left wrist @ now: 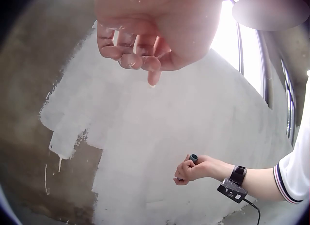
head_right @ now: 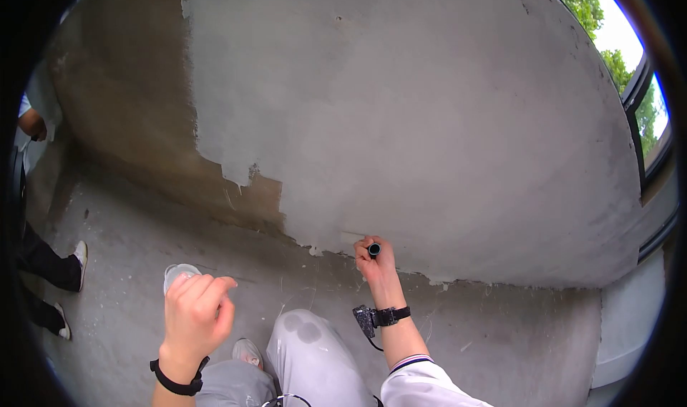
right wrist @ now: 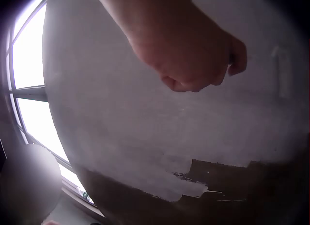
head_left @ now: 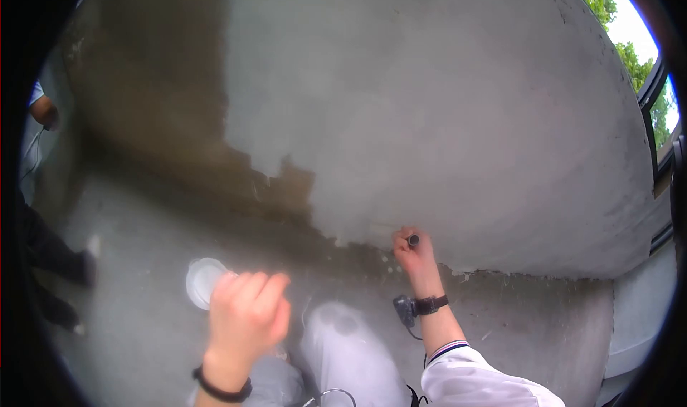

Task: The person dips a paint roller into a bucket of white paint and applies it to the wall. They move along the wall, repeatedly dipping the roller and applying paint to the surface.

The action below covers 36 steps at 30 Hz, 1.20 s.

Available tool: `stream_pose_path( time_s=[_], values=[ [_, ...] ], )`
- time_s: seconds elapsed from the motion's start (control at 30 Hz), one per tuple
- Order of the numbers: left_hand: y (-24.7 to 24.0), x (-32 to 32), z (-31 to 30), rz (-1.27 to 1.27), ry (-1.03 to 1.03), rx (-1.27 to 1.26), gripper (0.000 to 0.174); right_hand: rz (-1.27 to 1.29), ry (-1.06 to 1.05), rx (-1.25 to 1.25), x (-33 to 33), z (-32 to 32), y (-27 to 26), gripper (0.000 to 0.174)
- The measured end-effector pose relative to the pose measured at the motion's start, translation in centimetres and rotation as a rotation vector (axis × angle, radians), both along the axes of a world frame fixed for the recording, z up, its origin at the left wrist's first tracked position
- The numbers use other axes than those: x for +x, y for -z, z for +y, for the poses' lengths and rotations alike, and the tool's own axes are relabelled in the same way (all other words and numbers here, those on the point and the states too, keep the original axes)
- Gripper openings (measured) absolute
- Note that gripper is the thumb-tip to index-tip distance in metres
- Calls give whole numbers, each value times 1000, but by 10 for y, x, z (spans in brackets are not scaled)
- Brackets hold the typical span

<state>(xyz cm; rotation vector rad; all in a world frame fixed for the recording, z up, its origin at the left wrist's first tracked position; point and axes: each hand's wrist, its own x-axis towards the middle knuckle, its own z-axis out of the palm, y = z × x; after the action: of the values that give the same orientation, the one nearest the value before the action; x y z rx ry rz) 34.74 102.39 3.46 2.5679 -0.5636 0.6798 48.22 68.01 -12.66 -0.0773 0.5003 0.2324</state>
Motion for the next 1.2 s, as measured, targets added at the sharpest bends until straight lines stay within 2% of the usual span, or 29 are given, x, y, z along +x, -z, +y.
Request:
stream_pose_path(
  time_s=[0.07, 0.13, 0.27, 0.4, 0.5, 0.53, 0.57, 0.6, 0.7, 0.77, 0.83, 0.9, 1.03, 1.1, 1.17, 1.2],
  values=[
    [0, -2, 3, -13, -11, -7, 23, 14, 22, 20, -5, 9, -27, 16],
    [-9, -3, -2, -37, -17, -33, 19, -32, 82, 73, -20, 11, -80, 14],
    [-4, -2, -2, -34, -16, -42, 18, -281, 75, 183, -72, 36, -233, 11],
    [-4, 5, -3, -17, 9, -25, 17, -429, 96, 306, -80, 47, -295, 26],
    [-9, 6, -7, -36, 18, -38, 17, -411, 37, 274, -75, 45, -298, 19],
    [-6, 5, -4, -42, 27, -45, 18, -412, 11, 268, -74, 47, -286, 10],
    [-5, 5, 0, -63, 22, -45, 18, -350, -9, 259, -72, 53, -279, 18],
    [-5, 5, 2, -56, 22, -53, 19, -304, -23, 284, -64, 54, -265, 18],
    [-7, 0, 6, -50, 7, -46, 21, -140, 12, 284, -27, 59, -202, 17],
    [-8, -2, 9, -56, 6, -67, 19, 67, -33, 357, 13, 58, -143, 16],
    [-7, -8, 12, -53, -10, -47, 18, 97, -70, 311, 30, 55, -91, 16],
    [-7, -11, 17, -53, -36, -29, 17, 124, -115, 261, 35, 59, -82, 15],
    [-6, -14, 24, -56, -56, -47, 16, 141, -35, 222, 15, 65, -139, 15],
    [-6, -14, 25, -65, -57, -59, 16, -122, -108, 320, 3, 66, -184, 10],
    [-8, -13, 25, -69, -71, -65, 15, -180, -57, 302, -18, 77, -252, 17],
    [-8, -11, 24, -75, -69, -67, 15, -206, -60, 377, -26, 79, -278, 17]
  ],
)
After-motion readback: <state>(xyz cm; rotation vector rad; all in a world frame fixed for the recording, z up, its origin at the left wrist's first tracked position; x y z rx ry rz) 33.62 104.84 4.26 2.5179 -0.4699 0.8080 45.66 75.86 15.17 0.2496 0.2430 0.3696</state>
